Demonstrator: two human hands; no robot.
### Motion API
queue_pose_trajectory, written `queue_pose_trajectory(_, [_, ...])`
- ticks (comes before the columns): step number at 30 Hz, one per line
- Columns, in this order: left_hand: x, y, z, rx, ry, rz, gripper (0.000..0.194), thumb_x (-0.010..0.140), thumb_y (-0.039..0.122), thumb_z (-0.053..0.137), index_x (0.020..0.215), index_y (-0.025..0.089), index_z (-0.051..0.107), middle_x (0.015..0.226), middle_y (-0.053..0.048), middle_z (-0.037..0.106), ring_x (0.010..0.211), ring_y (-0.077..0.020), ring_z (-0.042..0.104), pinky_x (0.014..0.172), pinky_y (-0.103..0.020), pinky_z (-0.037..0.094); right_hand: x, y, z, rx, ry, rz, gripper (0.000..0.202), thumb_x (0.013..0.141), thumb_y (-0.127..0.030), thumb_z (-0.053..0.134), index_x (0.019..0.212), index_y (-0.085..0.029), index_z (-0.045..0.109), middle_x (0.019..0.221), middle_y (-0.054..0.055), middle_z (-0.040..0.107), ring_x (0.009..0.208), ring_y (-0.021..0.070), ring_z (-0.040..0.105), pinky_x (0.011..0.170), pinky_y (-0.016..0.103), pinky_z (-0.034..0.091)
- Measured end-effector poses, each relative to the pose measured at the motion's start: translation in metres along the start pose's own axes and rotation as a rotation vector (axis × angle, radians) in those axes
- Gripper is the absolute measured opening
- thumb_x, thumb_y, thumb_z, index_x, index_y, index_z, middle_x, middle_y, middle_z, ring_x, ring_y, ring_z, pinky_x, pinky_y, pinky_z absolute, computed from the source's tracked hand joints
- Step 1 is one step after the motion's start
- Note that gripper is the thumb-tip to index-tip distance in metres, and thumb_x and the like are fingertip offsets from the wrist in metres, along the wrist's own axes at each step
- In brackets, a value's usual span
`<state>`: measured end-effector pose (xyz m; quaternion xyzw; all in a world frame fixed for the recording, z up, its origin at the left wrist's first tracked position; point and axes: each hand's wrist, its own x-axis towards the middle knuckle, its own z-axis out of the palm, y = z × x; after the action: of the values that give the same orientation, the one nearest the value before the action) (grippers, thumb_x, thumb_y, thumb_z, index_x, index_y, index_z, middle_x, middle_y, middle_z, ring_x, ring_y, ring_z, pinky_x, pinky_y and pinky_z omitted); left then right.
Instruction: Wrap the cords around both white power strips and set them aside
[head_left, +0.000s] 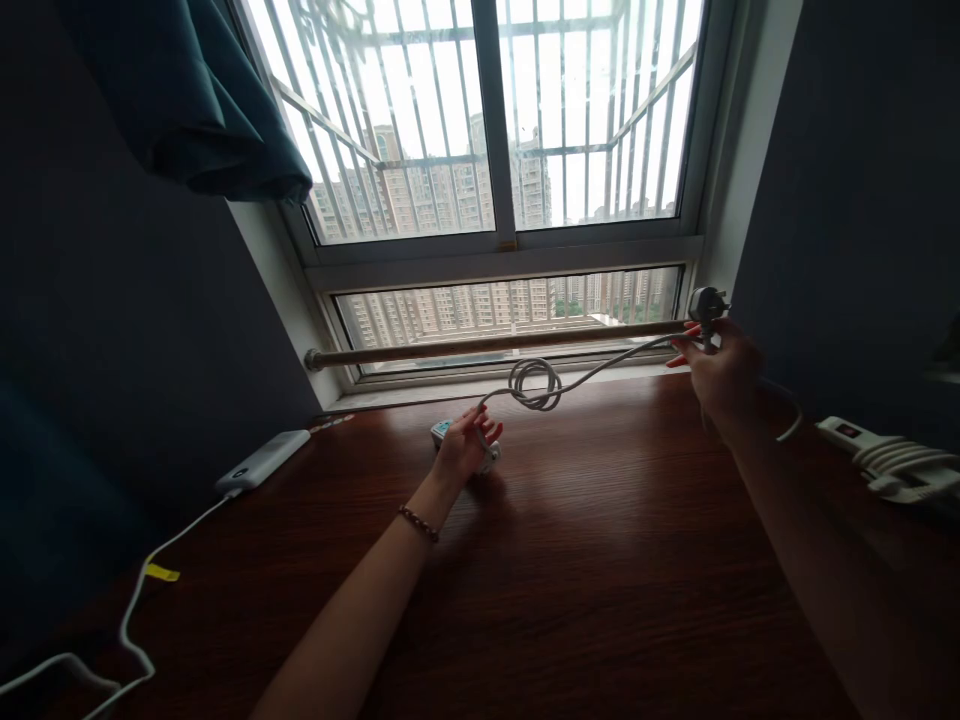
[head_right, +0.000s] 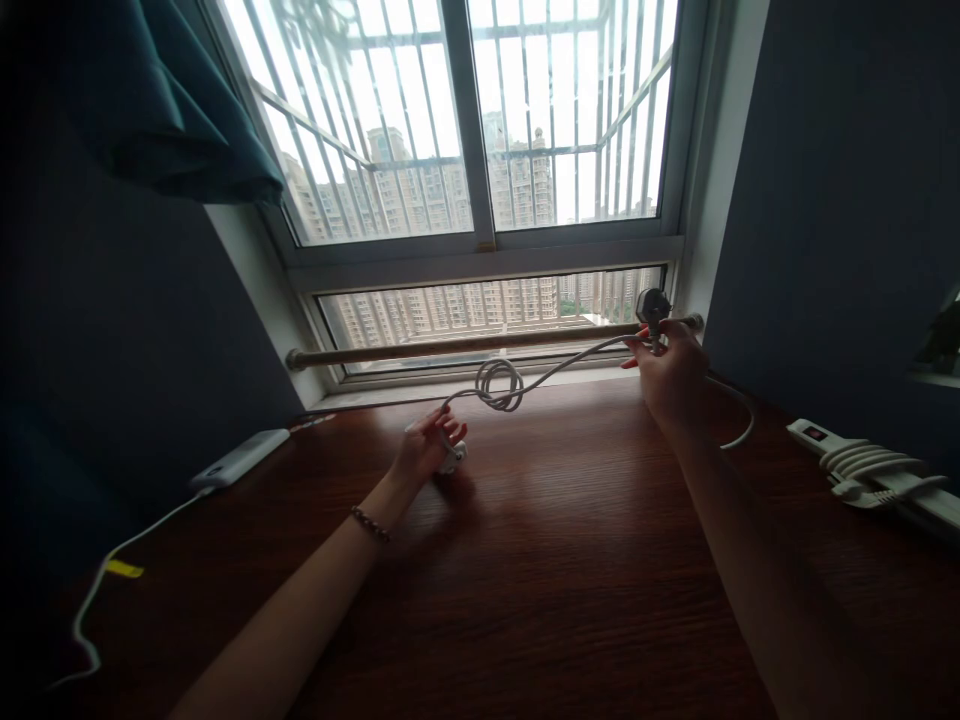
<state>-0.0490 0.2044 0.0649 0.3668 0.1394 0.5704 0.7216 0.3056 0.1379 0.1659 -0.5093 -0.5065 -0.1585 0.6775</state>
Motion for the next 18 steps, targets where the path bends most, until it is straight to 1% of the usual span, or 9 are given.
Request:
queue_pose_trajectory(2, [-0.003,0.007,0.014,-0.029,-0.036,-0.001,0.021,0.091,0.021,0.045,0.077,0.011,0.058,0.059,0.003,0.038,0.057,-0.0092,0.047,0.076,-0.032,0.050,-0.005,-0.015,0.000,0.081,-0.202,0.034,0.032,0.076,-0.049,0.069,0.078,-0.019,0.060,0.067,-0.001,0.060,0.040,0.0149,0.053,0.042,0.025,0.039])
queue_pose_trajectory(3, [-0.004,0.011,0.022,-0.033,-0.055,0.008,0.026,0.092,0.026,0.044,0.074,0.012,0.055,0.059,0.003,0.037,0.055,-0.0093,0.045,0.073,-0.032,0.050,-0.009,-0.022,0.000,0.084,-0.304,0.003,0.028,0.077,-0.044,0.071,0.076,-0.019,0.059,0.062,-0.003,0.058,0.038,0.0143,0.051,0.043,0.025,0.038])
queue_pose_trajectory(6, [-0.008,0.024,0.044,-0.001,-0.099,0.040,0.038,0.094,0.034,0.042,0.062,0.013,0.047,0.053,0.004,0.029,0.049,-0.0087,0.038,0.063,-0.026,0.049,-0.027,-0.042,0.007,-0.047,-0.535,-0.188,0.025,0.073,-0.024,0.077,0.067,-0.018,0.054,0.052,-0.006,0.053,0.042,0.0128,0.050,0.049,0.023,0.035])
queue_pose_trajectory(9, [-0.014,0.045,0.062,0.064,-0.116,0.075,0.043,0.095,0.031,0.041,0.055,0.015,0.038,0.045,0.006,0.020,0.039,-0.0074,0.026,0.044,-0.019,0.038,-0.049,-0.050,0.020,-0.291,-0.675,-0.316,0.026,0.077,-0.020,0.075,0.069,-0.018,0.050,0.056,-0.004,0.053,0.054,0.0151,0.054,0.051,0.024,0.031])
queue_pose_trajectory(12, [-0.026,0.084,0.075,0.118,-0.101,0.169,0.045,0.095,0.025,0.038,0.052,0.016,0.030,0.043,0.006,0.015,0.035,-0.0063,0.013,0.034,-0.019,0.022,-0.055,-0.037,0.034,-0.479,-0.737,-0.345,0.021,0.081,-0.017,0.071,0.075,-0.018,0.051,0.065,0.000,0.058,0.062,0.0183,0.057,0.053,0.025,0.029])
queue_pose_trajectory(14, [-0.036,0.119,0.082,0.144,-0.072,0.234,0.046,0.097,0.024,0.031,0.052,0.016,0.026,0.043,0.006,0.012,0.034,-0.0063,0.010,0.033,-0.020,0.016,-0.038,-0.019,0.040,-0.547,-0.737,-0.314,0.021,0.079,-0.016,0.073,0.075,-0.017,0.052,0.064,0.003,0.058,0.063,0.0203,0.057,0.053,0.026,0.028])
queue_pose_trajectory(15, [-0.040,0.139,0.084,0.164,-0.048,0.275,0.045,0.097,0.024,0.028,0.053,0.016,0.026,0.043,0.006,0.010,0.034,-0.0062,0.008,0.032,-0.020,0.013,-0.023,-0.010,0.040,-0.579,-0.727,-0.288,0.022,0.078,-0.017,0.074,0.075,-0.017,0.053,0.064,0.004,0.057,0.063,0.0208,0.057,0.053,0.026,0.028])
queue_pose_trajectory(16, [-0.043,0.159,0.087,0.180,-0.025,0.319,0.045,0.098,0.025,0.026,0.054,0.016,0.025,0.044,0.006,0.010,0.034,-0.0059,0.007,0.031,-0.019,0.010,-0.003,0.001,0.038,-0.616,-0.700,-0.259,0.021,0.077,-0.016,0.074,0.076,-0.016,0.054,0.065,0.005,0.058,0.064,0.0212,0.056,0.054,0.026,0.028])
queue_pose_trajectory(18, [-0.044,0.199,0.092,0.218,0.006,0.382,0.043,0.098,0.024,0.027,0.056,0.017,0.018,0.045,0.006,0.008,0.036,-0.0063,0.008,0.034,-0.020,0.012,0.049,0.021,0.025,-0.690,-0.632,-0.193,0.020,0.074,-0.016,0.076,0.077,-0.016,0.056,0.066,0.008,0.057,0.065,0.0222,0.055,0.054,0.028,0.027])
